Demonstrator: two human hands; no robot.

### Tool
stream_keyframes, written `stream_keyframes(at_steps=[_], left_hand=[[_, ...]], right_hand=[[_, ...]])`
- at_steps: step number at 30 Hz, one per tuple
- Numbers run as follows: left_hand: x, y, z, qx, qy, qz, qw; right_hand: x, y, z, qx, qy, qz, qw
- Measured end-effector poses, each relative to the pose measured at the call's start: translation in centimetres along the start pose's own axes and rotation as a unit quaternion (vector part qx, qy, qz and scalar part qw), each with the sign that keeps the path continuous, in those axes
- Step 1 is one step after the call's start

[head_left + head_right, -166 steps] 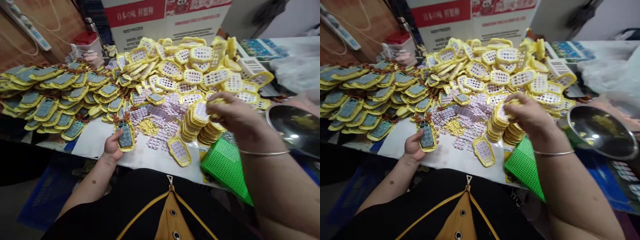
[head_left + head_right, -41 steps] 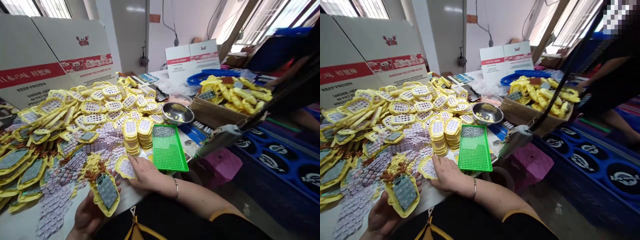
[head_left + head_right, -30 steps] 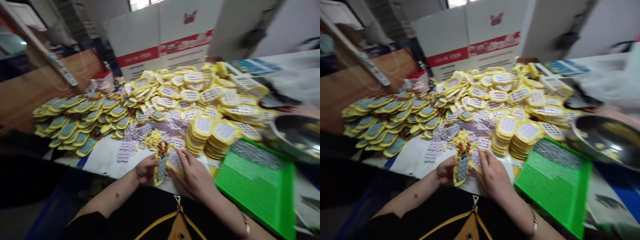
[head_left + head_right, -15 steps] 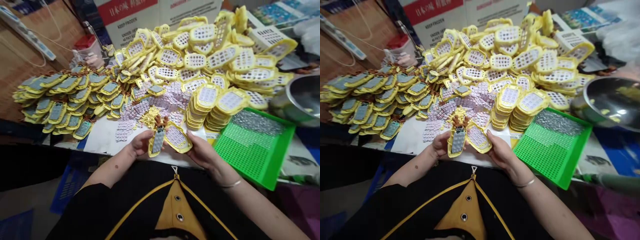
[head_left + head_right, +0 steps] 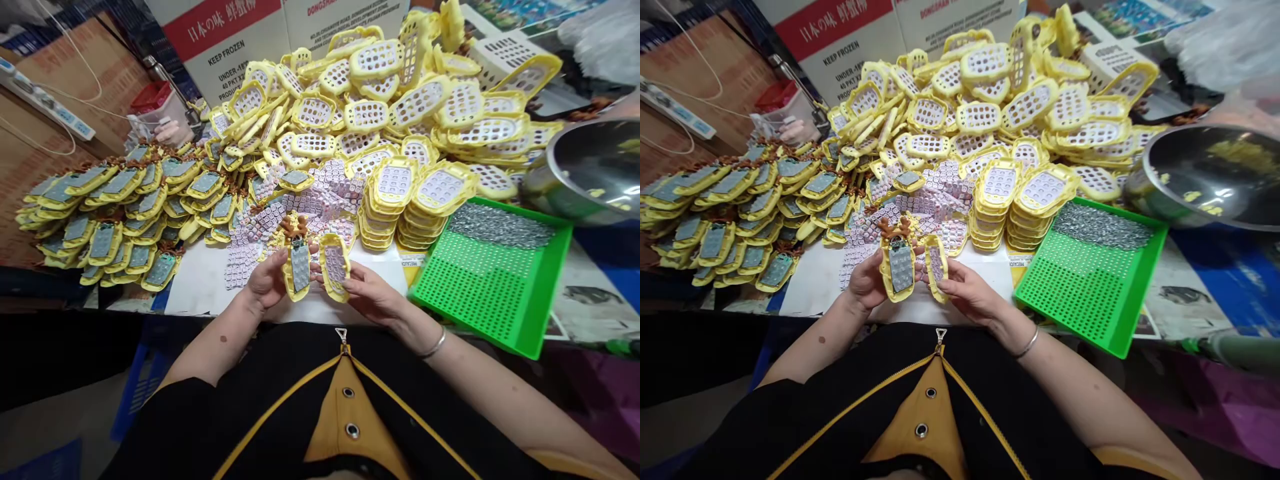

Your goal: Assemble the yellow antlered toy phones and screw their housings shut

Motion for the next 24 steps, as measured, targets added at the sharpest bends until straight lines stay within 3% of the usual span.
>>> stream_keyframes(at_steps=[4, 9, 14, 24], left_hand=[[0.1, 0.5, -0.1, 0.008, 0.008, 0.061, 0.998], [1.3, 0.9, -0.1, 0.045, 0.023, 0.115, 0.992], [2.7, 1.1, -0.4, 0.066, 0.035, 0.118, 0.990], [3.1, 1.1, -1.0, 0.074, 0.083, 0.118, 0.987]], right_hand=[[1.1, 1.0, -0.5, -0.047, -0.020, 0.013, 0.999], [0.9, 1.6, 0.1, -0.053, -0.045, 0.083, 0.994], [0.9, 1.5, 0.2, -0.078, -0.068, 0.098, 0.990], [1.0, 1.6, 0.7, -0.100, -0.093, 0.080, 0.987]])
Point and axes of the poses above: each hand's wrist, its own y-axis towards the middle knuckle, its own x-axis out of the palm, z = x × y, the point moved 5 cm from there along y, towards the middle knuckle, and after that the axes turned 1 degree about -z, right-handed, at the moved point
